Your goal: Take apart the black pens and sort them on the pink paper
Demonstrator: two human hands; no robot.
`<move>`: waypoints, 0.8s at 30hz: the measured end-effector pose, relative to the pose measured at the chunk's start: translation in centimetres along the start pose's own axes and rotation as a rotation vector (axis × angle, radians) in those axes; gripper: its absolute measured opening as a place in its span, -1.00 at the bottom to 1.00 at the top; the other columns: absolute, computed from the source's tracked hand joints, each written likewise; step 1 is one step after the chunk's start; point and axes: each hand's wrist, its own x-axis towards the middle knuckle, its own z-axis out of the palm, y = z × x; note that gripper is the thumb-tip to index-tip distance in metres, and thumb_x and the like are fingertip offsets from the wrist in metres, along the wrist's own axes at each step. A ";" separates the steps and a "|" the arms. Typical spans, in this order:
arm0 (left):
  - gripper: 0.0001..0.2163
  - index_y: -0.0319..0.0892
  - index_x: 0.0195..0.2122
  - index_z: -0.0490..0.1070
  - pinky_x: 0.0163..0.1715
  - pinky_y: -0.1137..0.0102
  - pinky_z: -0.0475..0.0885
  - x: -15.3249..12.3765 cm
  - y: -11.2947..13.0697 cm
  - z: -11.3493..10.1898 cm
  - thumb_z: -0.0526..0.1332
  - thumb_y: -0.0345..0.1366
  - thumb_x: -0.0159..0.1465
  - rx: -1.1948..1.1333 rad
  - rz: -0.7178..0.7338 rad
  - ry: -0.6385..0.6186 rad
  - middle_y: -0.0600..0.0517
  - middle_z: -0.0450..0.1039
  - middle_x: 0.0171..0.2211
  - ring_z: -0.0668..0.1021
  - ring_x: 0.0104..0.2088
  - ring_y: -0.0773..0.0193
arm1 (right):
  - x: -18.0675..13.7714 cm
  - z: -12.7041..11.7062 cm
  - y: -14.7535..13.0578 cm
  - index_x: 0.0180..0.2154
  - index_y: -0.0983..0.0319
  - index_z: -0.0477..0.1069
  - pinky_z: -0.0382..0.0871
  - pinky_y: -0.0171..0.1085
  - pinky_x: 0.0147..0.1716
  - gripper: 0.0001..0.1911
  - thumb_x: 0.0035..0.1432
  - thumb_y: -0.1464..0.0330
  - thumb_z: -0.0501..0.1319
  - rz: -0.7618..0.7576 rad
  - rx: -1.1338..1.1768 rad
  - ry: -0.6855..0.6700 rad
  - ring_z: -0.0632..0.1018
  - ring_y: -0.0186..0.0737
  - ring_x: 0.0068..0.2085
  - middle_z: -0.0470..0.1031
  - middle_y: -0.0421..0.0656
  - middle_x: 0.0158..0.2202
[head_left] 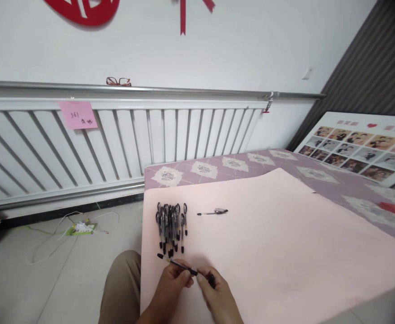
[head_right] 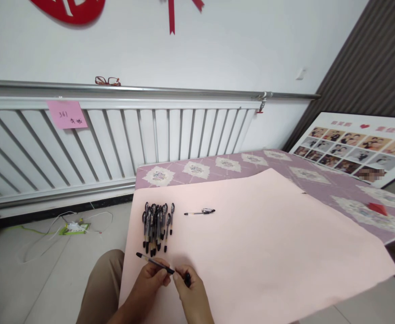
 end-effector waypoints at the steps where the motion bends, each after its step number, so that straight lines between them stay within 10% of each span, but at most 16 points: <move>1: -0.82 -0.23 -0.39 0.37 -0.50 0.45 0.21 0.0 0.0 0.0 0.28 -0.26 0.02 0.006 -0.007 0.004 0.14 0.35 -0.62 0.36 -0.57 0.39 | -0.1 0.0 -0.2 -0.51 0.21 0.35 0.11 -0.39 -0.63 -0.75 -0.03 0.16 0.15 0.030 0.000 -0.007 0.25 -0.38 -0.62 0.27 -0.30 -0.64; 24: -0.83 -0.23 -0.42 0.37 -0.52 0.45 0.20 0.1 0.2 0.2 0.28 -0.26 0.01 -0.034 0.007 0.010 0.14 0.36 -0.62 0.36 -0.59 0.41 | 0.5 -0.6 0.7 -0.51 0.20 0.33 0.21 -0.36 -0.44 -0.86 -0.04 0.26 0.17 -0.091 -0.095 -0.018 0.33 -0.30 -0.47 0.30 -0.29 -0.56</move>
